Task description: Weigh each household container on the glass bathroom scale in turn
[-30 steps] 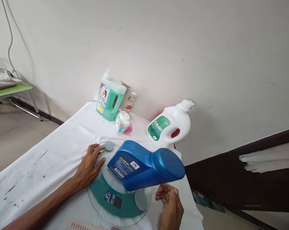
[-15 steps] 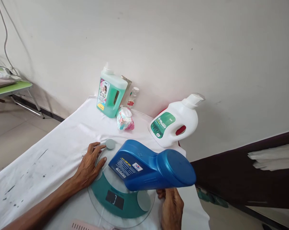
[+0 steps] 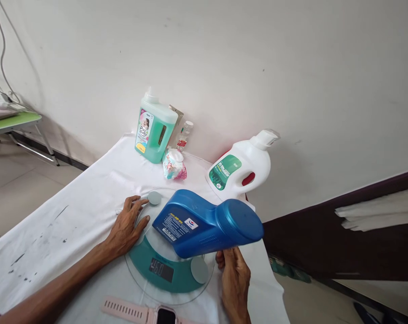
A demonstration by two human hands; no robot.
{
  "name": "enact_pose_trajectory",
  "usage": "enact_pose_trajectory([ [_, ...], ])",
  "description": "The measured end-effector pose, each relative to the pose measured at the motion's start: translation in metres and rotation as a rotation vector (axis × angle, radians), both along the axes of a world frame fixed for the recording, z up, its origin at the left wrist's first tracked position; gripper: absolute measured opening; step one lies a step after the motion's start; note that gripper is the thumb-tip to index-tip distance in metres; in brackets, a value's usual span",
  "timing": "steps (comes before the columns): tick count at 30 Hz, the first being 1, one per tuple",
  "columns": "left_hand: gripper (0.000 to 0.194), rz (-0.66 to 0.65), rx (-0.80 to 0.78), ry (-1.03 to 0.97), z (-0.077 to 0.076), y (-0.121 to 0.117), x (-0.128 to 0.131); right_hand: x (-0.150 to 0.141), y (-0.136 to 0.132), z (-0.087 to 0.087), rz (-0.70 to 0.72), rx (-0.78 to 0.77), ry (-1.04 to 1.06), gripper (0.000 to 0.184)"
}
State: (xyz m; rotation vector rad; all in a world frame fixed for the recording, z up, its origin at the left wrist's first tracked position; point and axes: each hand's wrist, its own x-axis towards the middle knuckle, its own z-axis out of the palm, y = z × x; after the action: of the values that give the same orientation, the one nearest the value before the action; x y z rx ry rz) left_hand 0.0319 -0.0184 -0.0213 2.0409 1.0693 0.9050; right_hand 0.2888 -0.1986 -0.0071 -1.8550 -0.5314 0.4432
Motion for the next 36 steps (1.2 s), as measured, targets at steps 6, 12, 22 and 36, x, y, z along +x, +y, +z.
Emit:
enact_pose_trajectory([
  [6, 0.041, -0.008, 0.006, 0.002, -0.005, 0.001, -0.001, -0.003, -0.001, 0.003, 0.025, -0.001, -0.002, 0.059],
  [12, 0.043, -0.015, -0.011, 0.015, -0.003, 0.000, -0.001, -0.003, -0.001, 0.000, 0.030, -0.010, -0.034, 0.056],
  [22, 0.043, -0.015, -0.011, 0.001, -0.006, 0.004, -0.001, 0.014, -0.001, 0.036, -0.110, 0.195, -0.166, 0.052],
  [36, 0.040, -0.025, -0.046, -0.043, -0.004, -0.003, 0.002, -0.067, 0.083, 0.099, 0.140, 0.442, -0.062, 0.060],
])
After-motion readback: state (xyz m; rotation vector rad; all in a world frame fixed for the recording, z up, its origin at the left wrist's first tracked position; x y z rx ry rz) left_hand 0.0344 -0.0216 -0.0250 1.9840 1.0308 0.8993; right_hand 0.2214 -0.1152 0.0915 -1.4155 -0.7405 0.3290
